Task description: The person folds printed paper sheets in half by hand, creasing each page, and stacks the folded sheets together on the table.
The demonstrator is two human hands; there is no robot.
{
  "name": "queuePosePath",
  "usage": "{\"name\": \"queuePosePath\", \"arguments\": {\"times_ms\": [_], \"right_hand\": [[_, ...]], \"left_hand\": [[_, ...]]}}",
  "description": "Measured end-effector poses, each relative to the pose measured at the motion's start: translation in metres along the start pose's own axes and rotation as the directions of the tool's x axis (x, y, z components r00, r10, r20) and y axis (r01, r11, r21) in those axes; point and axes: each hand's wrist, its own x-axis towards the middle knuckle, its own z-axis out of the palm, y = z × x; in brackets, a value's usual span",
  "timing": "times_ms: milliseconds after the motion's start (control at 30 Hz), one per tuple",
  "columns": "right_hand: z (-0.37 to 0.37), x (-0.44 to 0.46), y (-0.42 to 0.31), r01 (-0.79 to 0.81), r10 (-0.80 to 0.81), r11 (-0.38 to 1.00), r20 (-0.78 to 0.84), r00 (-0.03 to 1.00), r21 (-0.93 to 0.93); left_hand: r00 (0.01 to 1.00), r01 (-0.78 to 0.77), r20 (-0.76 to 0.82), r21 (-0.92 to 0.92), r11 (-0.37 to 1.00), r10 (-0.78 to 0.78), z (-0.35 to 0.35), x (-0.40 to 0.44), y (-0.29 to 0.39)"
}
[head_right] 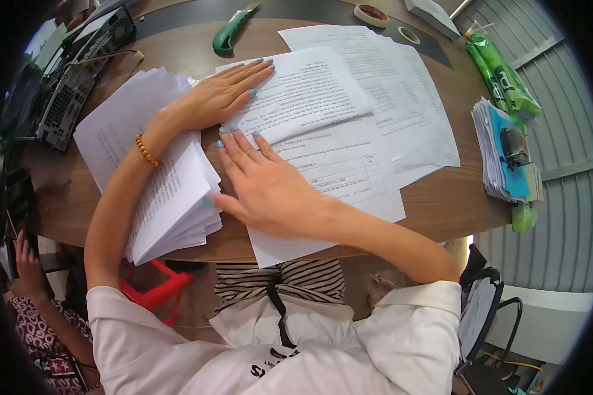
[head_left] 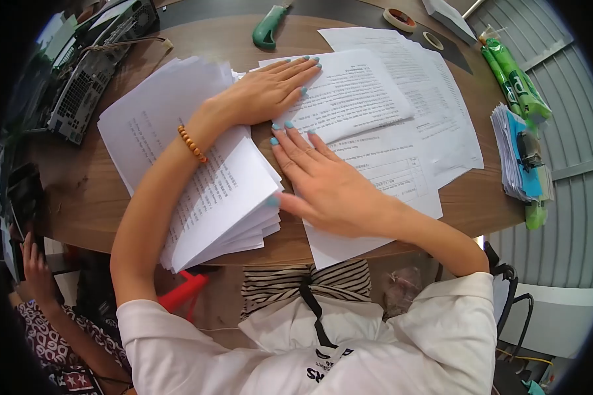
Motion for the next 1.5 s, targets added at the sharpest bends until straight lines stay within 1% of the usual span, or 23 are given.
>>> {"name": "queuePosePath", "arguments": {"times_ms": [67,100,133,200,233,300,500,600,667,733,800,833,900,933,1000,1067,1100,1167,1267,1333,1400,1467,1500], "right_hand": [[-0.008,-0.003,0.026,0.188,-0.197,0.893,-0.018,0.980,0.408],[-0.016,-0.007,0.038,0.088,-0.135,0.671,0.004,0.991,0.736],[-0.028,-0.016,0.051,0.092,-0.087,0.692,-0.044,0.995,0.716],[-0.036,-0.032,0.078,0.009,0.057,0.932,-0.171,0.984,0.363],[-0.035,-0.038,0.095,-0.014,-0.002,0.998,-0.267,0.964,-0.058],[-0.034,-0.052,0.128,0.016,-0.114,0.916,-0.222,0.968,-0.401],[-0.036,-0.057,0.163,0.156,-0.372,0.785,-0.254,0.893,-0.600],[-0.050,-0.046,0.158,0.104,-0.325,0.862,-0.385,0.864,-0.495],[-0.071,-0.040,0.137,0.061,-0.287,0.902,-0.488,0.824,-0.427],[-0.097,-0.033,0.105,-0.009,-0.224,0.945,-0.669,0.709,-0.326],[-0.114,-0.029,0.069,-0.213,-0.075,0.947,-0.814,0.576,-0.238],[-0.120,-0.026,0.049,-0.280,-0.027,0.942,-0.876,0.482,-0.184],[-0.126,-0.015,0.007,-0.161,-0.202,0.946,-0.900,0.386,-0.282],[-0.122,-0.010,-0.010,-0.087,-0.271,0.943,-0.893,0.360,-0.321],[-0.098,0.014,-0.050,0.173,-0.405,0.914,-0.806,0.432,-0.366],[-0.059,0.043,-0.078,0.356,-0.511,0.858,-0.689,0.514,-0.371],[-0.040,0.049,-0.089,0.363,-0.518,0.855,-0.610,0.599,-0.370],[-0.007,0.067,-0.093,0.467,-0.569,0.821,-0.543,0.618,-0.330],[0.019,0.077,-0.082,0.678,-0.704,0.674,-0.531,0.472,-0.291],[0.030,0.083,-0.079,0.697,-0.673,0.675,-0.590,0.446,-0.243],[0.033,0.082,-0.077,0.711,-0.634,0.676,-0.646,0.426,-0.194],[0.030,0.079,-0.077,0.625,-0.523,0.779,-0.598,0.608,-0.046],[0.028,0.078,-0.077,0.624,-0.522,0.779,-0.607,0.600,-0.053]], "left_hand": [[1.000,0.020,0.007,-0.016,1.000,-0.020,-0.002,-0.001,0.001],[1.000,0.023,0.010,-0.029,0.999,-0.023,-0.002,-0.001,0.001],[1.000,0.029,0.011,-0.046,0.999,-0.028,-0.002,-0.001,0.001],[0.998,0.056,0.018,-0.059,0.997,-0.055,-0.001,0.000,0.000],[0.996,0.081,0.032,-0.069,0.994,-0.079,-0.001,0.000,0.000],[0.996,0.087,0.037,-0.098,0.991,-0.084,-0.002,0.001,0.000],[0.997,0.075,0.028,-0.165,0.983,-0.071,0.001,0.005,-0.004],[0.994,0.100,-0.010,-0.255,0.962,-0.106,-0.004,0.004,-0.005],[0.948,-0.027,-0.193,-0.844,0.536,-0.255,-0.009,0.006,-0.006],[0.877,-0.194,-0.290,-0.943,0.270,-0.383,-0.029,0.002,-0.005],[0.831,-0.404,-0.344,-0.913,-0.050,-0.437,-0.037,-0.001,-0.014],[0.824,-0.401,-0.344,-0.915,-0.035,-0.451,-0.040,-0.004,-0.020],[0.710,-0.595,-0.397,-0.780,-0.194,-0.582,-0.044,-0.010,-0.027],[0.708,-0.589,-0.392,-0.787,-0.185,-0.587,-0.046,-0.012,-0.027],[0.642,-0.629,-0.245,-0.710,-0.316,-0.727,-0.050,-0.015,-0.025],[0.614,-0.572,-0.395,-0.819,-0.041,-0.684,-0.030,-0.014,-0.035],[0.672,-0.620,-0.351,-0.748,-0.237,-0.652,-0.025,-0.008,-0.044],[0.725,-0.636,-0.322,-0.652,-0.413,-0.609,-0.028,-0.008,-0.048],[0.768,-0.585,-0.388,-0.749,-0.311,-0.510,-0.032,-0.017,-0.035],[0.754,-0.551,-0.262,-0.751,-0.364,-0.602,-0.037,-0.016,-0.031],[0.766,-0.567,-0.280,-0.717,-0.405,-0.578,-0.038,-0.017,-0.034],[0.805,-0.552,-0.275,-0.671,-0.495,-0.526,-0.045,-0.016,-0.042],[0.780,-0.585,-0.286,-0.650,-0.485,-0.556,-0.058,-0.020,-0.046]]}}
